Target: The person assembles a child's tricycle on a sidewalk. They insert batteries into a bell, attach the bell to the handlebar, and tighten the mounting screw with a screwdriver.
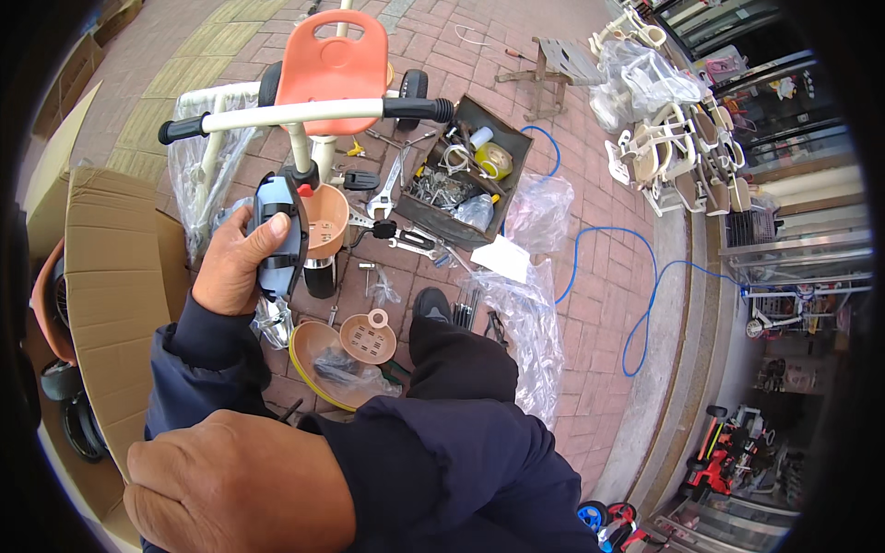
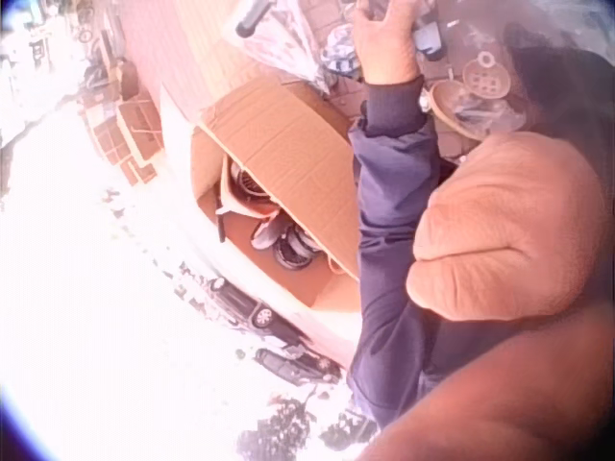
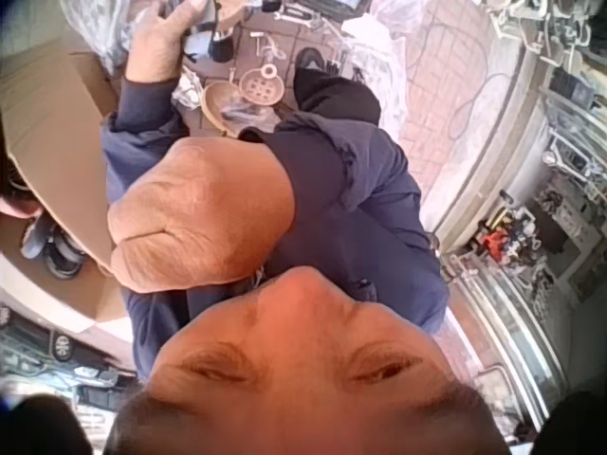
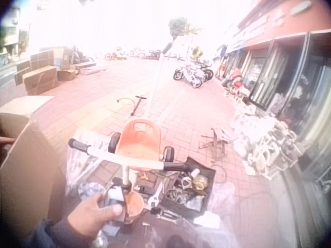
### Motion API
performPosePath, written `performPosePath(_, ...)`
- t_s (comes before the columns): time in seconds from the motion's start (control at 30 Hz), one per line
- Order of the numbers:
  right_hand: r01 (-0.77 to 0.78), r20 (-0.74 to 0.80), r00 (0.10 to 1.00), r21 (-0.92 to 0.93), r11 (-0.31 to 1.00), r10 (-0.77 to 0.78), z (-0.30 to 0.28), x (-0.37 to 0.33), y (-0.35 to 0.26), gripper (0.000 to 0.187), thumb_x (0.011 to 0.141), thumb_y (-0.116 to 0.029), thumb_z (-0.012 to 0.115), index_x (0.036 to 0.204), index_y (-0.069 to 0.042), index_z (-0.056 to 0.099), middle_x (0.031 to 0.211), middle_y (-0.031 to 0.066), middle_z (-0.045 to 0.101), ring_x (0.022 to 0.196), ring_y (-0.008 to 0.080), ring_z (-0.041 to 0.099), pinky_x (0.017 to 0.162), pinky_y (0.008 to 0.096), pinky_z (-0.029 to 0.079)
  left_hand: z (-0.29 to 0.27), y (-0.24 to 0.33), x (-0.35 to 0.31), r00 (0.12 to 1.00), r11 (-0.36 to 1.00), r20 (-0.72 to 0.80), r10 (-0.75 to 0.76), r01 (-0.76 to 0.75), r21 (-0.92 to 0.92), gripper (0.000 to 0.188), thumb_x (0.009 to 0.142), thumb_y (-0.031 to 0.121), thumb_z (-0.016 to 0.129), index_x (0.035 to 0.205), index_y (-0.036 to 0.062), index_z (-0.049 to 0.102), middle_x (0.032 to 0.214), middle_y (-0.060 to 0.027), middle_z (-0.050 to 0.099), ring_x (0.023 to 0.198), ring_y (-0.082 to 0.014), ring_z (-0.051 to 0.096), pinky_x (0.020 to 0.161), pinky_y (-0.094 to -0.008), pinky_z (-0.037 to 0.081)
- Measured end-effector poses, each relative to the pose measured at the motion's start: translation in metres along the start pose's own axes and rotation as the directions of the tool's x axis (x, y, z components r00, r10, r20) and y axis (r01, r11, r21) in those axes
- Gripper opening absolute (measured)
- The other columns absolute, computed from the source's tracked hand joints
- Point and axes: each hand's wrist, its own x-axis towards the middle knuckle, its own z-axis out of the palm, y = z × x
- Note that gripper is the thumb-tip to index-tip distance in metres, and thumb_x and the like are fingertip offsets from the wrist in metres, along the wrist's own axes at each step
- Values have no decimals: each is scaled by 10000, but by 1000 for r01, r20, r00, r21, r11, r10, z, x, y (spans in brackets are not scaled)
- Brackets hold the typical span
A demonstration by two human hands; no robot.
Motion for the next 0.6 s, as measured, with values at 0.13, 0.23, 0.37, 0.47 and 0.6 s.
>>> performPosePath(0.13, 183, -176, 970, 76, 980, -167, 14, 5, -7, 114, 794, -128, 645, 857, -33, 644, 760, 51, 505, 560, 204, 546, 424, 335, 433, -3, -4, -1, 996, 997, -58, 66, -63, 50, 720, 865, 358, 831, 1276, -122, 487, 1067, -139, 671, 882, -144, 680, 770, -264, 571)
performPosePath(0.23, 239, -11, 971, 110, 965, -240, -8, 8, -7, 164, 853, -181, 651, 873, -18, 657, 782, 57, 522, 564, 198, 546, 423, 322, 424, -4, -4, 1, 995, 998, -84, 46, -50, -42, 726, 862, 318, 839, 1293, -124, 457, 1074, -142, 663, 882, -151, 686, 777, -273, 579)
performPosePath(0.37, 139, 269, 933, 346, 928, -240, -52, 7, 7, 132, 906, -137, 651, 918, -6, 668, 902, 162, 640, 672, 231, 633, 511, 325, 491, -2, 2, 2, 990, 974, -102, 92, -111, -198, 558, 904, 233, 780, 1267, -68, 481, 1075, -130, 665, 904, -174, 700, 804, -323, 604)
performPosePath(0.47, -637, 358, 767, 318, 703, 533, -76, -4, 16, 82, 934, -56, 564, 941, 2, 621, 982, 248, 685, 820, 260, 720, 606, 327, 581, -3, 7, 4, 992, 943, -82, 100, -121, -309, 373, 947, 186, 698, 1215, -15, 532, 1067, -111, 668, 911, -186, 703, 834, -361, 615)
performPosePath(0.6, -553, 177, 578, 802, 223, 796, -80, -19, 87, 145, 919, -13, 563, 1056, 6, 606, 1012, 156, 693, 733, 167, 682, 577, 285, 554, -6, 6, 6, 992, 870, -75, 96, -121, -478, 262, 965, 164, 647, 1161, 1, 588, 1026, -104, 699, 897, -203, 704, 841, -368, 593)
